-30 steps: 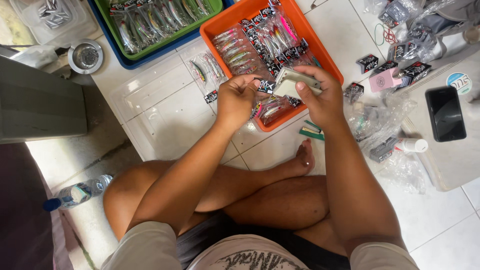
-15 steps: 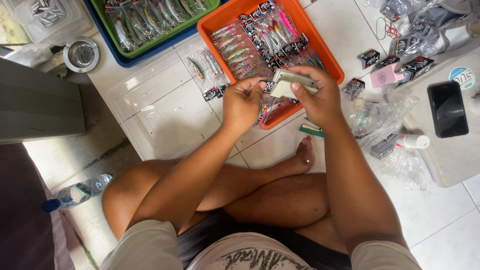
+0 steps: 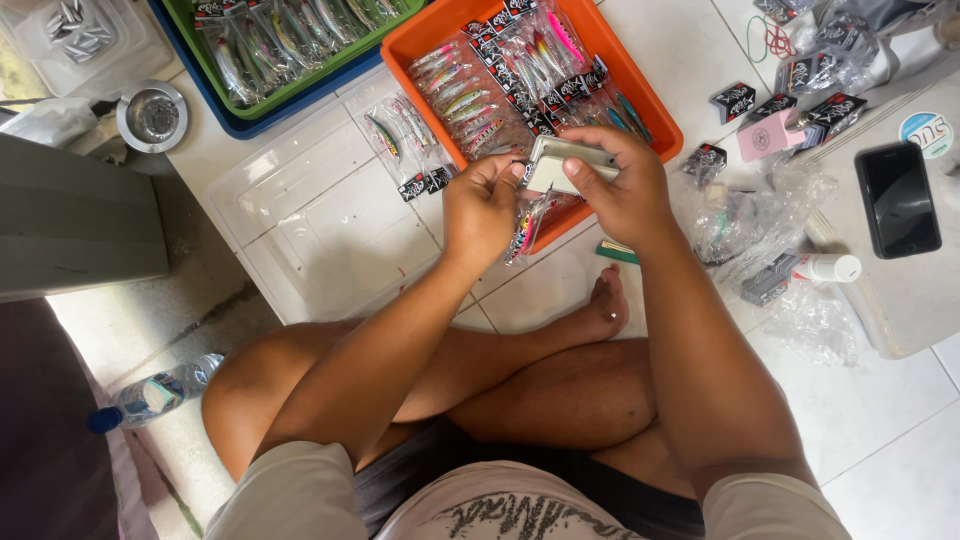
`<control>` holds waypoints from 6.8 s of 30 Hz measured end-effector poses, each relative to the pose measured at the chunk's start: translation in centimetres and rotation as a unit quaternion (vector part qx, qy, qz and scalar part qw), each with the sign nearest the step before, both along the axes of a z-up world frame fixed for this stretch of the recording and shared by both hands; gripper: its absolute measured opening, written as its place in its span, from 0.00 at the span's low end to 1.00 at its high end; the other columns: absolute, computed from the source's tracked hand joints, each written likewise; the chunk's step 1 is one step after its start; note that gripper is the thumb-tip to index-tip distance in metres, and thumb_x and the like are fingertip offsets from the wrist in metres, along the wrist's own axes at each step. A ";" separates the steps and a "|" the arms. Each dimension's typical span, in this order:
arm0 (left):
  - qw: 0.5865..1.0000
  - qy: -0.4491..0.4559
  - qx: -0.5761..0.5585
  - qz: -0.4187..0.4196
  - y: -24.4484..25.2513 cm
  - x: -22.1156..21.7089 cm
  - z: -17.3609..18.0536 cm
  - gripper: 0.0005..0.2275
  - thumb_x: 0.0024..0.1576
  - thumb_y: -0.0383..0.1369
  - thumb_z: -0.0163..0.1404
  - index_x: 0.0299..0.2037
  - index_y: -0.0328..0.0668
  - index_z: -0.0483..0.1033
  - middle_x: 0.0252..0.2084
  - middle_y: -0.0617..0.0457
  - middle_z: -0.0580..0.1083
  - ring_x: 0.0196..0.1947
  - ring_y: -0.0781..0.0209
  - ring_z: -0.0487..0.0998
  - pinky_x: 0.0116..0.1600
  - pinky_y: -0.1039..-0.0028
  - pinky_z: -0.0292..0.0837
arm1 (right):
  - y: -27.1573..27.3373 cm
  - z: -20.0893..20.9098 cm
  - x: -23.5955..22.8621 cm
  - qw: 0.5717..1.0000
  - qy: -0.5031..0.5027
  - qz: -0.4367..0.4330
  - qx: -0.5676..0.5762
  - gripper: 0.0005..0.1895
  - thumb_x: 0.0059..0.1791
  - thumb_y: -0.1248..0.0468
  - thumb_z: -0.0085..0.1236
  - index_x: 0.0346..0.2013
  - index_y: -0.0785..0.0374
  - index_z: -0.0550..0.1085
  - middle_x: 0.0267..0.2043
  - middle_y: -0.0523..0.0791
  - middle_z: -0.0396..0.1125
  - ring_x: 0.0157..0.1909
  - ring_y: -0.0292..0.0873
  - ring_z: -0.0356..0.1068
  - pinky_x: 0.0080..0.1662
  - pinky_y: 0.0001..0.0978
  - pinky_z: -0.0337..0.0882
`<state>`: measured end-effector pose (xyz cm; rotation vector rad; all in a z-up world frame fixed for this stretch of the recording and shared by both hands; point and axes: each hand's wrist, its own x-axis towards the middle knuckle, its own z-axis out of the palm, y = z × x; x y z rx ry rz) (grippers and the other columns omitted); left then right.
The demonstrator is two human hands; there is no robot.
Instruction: The person sorts through bins of fishing lures, selects individual packaged lures, and places them into a cardboard box.
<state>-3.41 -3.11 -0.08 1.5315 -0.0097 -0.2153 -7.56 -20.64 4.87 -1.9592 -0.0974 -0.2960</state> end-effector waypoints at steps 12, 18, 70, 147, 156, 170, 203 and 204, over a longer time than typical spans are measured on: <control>0.997 -0.030 0.066 0.023 -0.5 -0.3 0.2 0.06 0.62 0.28 0.52 0.41 0.42 0.84 0.26 0.47 0.81 0.27 0.64 0.83 0.32 0.75 0.80 | -0.2 -0.2 0.0 1.000 0.017 0.014 0.009 0.15 0.58 0.60 0.57 0.53 0.69 0.77 0.40 0.54 0.69 0.48 0.52 0.72 0.53 0.46 0.68; 0.994 -0.037 0.096 0.024 -0.6 -0.5 0.5 0.06 0.61 0.29 0.52 0.40 0.46 0.84 0.25 0.49 0.81 0.27 0.63 0.83 0.35 0.70 0.78 | -0.2 -0.2 0.1 1.000 0.019 0.020 -0.001 0.16 0.58 0.60 0.57 0.53 0.70 0.77 0.39 0.54 0.69 0.48 0.54 0.71 0.53 0.47 0.68; 0.997 0.065 -0.033 0.004 0.9 1.4 -1.1 0.08 0.65 0.32 0.47 0.47 0.42 0.79 0.23 0.44 0.78 0.15 0.64 0.75 0.20 0.74 0.71 | -6.6 -1.1 0.8 0.862 0.068 -0.241 0.441 0.15 0.49 0.57 0.67 0.46 0.61 0.79 0.40 0.39 0.75 0.43 0.36 0.74 0.42 0.32 0.81; 0.916 -0.045 0.399 -0.020 17.3 11.8 -2.9 0.09 0.55 0.31 0.58 0.45 0.46 0.82 0.36 0.48 0.81 0.43 0.41 0.82 0.51 0.60 0.76 | -6.8 -5.6 1.8 0.797 0.146 -0.175 0.559 0.23 0.48 0.51 0.60 0.54 0.55 0.73 0.54 0.47 0.76 0.55 0.50 0.80 0.62 0.57 0.79; 0.744 -0.136 0.605 -0.249 14.4 9.3 -7.1 0.21 0.58 0.24 0.51 0.64 0.46 0.73 0.68 0.51 0.61 0.73 0.47 0.55 0.63 0.53 0.70 | -3.0 -4.8 2.5 0.767 0.176 -0.342 0.513 0.35 0.46 0.35 0.51 0.47 0.63 0.75 0.42 0.50 0.76 0.44 0.47 0.80 0.52 0.46 0.82; 0.643 -0.178 0.684 -0.295 16.3 9.8 -11.6 0.22 0.62 0.42 0.53 0.65 0.51 0.66 0.63 0.55 0.66 0.73 0.56 0.56 0.73 0.57 0.51 | -0.5 -1.0 1.5 0.828 0.193 -0.358 0.387 0.41 0.46 0.31 0.51 0.48 0.69 0.75 0.43 0.52 0.75 0.49 0.45 0.79 0.57 0.45 0.77; 0.987 0.113 0.023 -0.114 2.1 0.1 -0.5 0.07 0.57 0.29 0.54 0.42 0.40 0.84 0.24 0.50 0.75 0.22 0.68 0.74 0.26 0.80 0.76 | -6.0 -3.0 -0.5 0.961 0.222 -0.043 -0.158 0.24 0.63 0.46 0.44 0.40 0.61 0.79 0.30 0.53 0.72 0.41 0.57 0.73 0.45 0.51 0.70; 0.988 0.118 -0.018 -0.099 1.7 -0.8 0.8 0.06 0.58 0.28 0.54 0.41 0.38 0.83 0.25 0.48 0.76 0.22 0.68 0.74 0.25 0.80 0.76 | -5.8 -2.7 -0.4 0.958 0.228 -0.034 -0.169 0.25 0.63 0.47 0.43 0.39 0.61 0.79 0.29 0.53 0.71 0.39 0.57 0.73 0.44 0.51 0.70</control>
